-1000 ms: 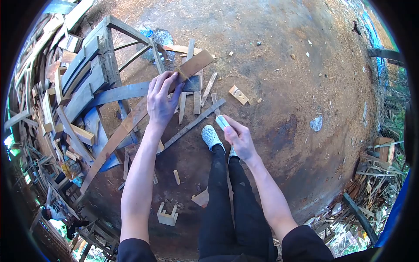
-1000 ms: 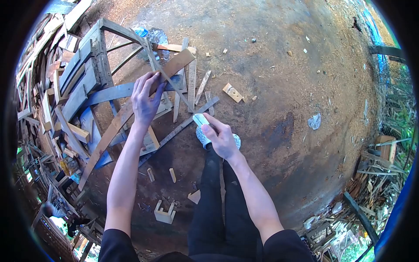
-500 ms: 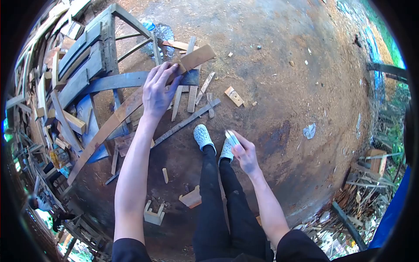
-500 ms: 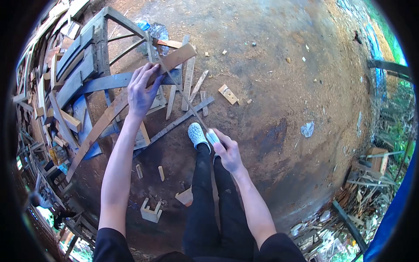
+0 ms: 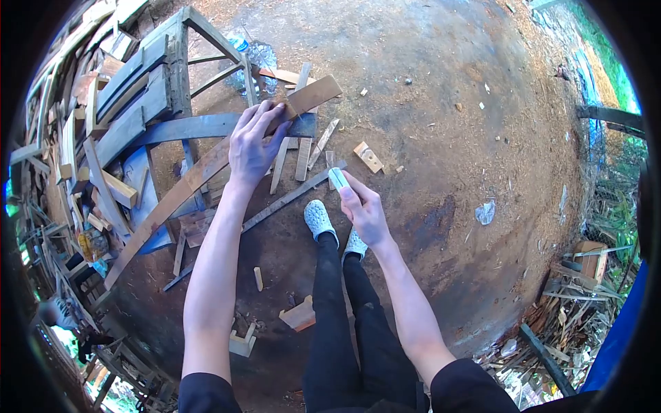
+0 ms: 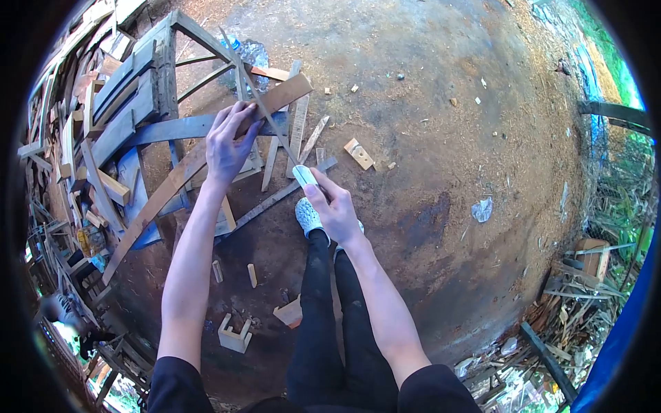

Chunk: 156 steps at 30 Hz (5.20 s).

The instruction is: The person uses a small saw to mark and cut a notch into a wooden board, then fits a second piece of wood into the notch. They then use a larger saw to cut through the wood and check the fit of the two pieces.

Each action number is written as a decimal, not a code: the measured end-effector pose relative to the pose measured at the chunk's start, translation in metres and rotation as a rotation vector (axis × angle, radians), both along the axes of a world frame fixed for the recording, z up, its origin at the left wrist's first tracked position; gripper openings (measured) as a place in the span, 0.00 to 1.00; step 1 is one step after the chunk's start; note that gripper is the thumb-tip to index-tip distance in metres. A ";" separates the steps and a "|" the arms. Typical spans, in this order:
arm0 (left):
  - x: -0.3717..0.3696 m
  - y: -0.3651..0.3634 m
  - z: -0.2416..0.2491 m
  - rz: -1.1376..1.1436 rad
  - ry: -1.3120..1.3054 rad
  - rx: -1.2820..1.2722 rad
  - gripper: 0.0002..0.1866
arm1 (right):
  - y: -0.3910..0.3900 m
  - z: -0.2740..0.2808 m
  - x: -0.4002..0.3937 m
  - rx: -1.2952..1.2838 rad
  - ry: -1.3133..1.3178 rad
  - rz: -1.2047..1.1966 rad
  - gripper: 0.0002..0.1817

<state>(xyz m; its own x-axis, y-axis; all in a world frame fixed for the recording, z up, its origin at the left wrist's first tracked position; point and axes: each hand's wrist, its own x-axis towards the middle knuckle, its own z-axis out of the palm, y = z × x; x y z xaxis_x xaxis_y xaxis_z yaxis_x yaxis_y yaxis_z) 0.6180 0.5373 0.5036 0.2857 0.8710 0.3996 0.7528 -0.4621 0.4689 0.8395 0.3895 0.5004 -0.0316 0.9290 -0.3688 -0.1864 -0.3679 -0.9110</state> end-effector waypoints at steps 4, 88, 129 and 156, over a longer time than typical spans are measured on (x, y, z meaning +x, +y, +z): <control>0.000 0.000 0.000 0.022 0.000 -0.004 0.19 | -0.057 0.006 0.038 -0.096 0.081 0.032 0.28; 0.008 -0.003 0.000 0.030 0.017 0.034 0.20 | 0.033 0.043 -0.014 -0.095 -0.248 0.081 0.35; 0.034 0.031 0.010 0.014 0.281 -0.237 0.27 | 0.008 0.009 0.046 -0.081 -0.037 0.037 0.30; 0.020 0.043 0.020 -0.063 0.283 -0.421 0.29 | -0.064 0.013 0.090 -0.236 0.110 0.098 0.37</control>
<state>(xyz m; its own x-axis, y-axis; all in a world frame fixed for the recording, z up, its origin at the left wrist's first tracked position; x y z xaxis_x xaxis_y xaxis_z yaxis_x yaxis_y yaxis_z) 0.6383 0.5805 0.5237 0.3892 0.9174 -0.0830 0.8541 -0.3256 0.4056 0.9297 0.3255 0.5133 -0.1689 0.8083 -0.5640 -0.2329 -0.5887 -0.7740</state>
